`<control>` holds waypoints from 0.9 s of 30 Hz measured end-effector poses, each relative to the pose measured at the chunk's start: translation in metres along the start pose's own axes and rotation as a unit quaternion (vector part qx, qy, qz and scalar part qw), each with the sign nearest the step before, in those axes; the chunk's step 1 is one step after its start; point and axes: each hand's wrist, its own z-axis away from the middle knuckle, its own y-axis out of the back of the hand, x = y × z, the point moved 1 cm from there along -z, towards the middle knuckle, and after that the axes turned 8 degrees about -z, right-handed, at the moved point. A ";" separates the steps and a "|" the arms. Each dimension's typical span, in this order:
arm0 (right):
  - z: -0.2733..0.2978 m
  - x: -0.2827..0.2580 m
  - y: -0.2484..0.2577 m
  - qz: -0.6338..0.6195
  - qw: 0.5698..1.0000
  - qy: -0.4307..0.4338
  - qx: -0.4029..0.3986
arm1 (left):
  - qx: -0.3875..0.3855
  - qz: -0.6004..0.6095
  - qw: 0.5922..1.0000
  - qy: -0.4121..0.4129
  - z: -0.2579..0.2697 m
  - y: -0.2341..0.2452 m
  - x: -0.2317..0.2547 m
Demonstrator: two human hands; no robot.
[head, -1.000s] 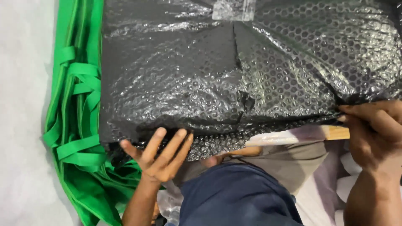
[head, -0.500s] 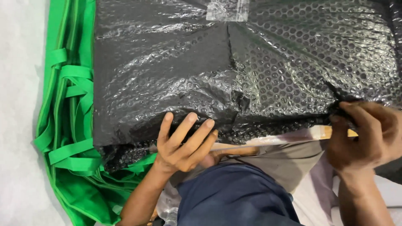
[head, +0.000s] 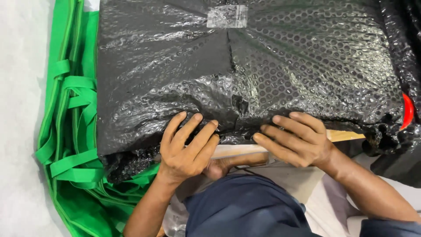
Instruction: The person wraps a box in black bubble wrap and secures it with clear tape using a tape dispenser.
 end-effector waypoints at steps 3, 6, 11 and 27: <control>0.005 0.001 -0.007 -0.009 1.000 -0.004 0.000 | -0.008 -0.008 1.000 -0.012 -0.004 0.001 -0.002; 0.009 0.006 -0.010 0.004 1.000 0.005 -0.017 | -0.022 0.000 1.000 -0.015 -0.005 -0.001 -0.003; -0.022 0.007 0.007 -0.036 0.995 -0.010 -0.095 | -0.153 -0.026 0.987 -0.050 -0.052 0.026 -0.012; -0.056 0.011 0.013 0.004 0.936 -0.147 -0.321 | -0.275 -0.025 0.959 -0.064 -0.059 0.015 -0.021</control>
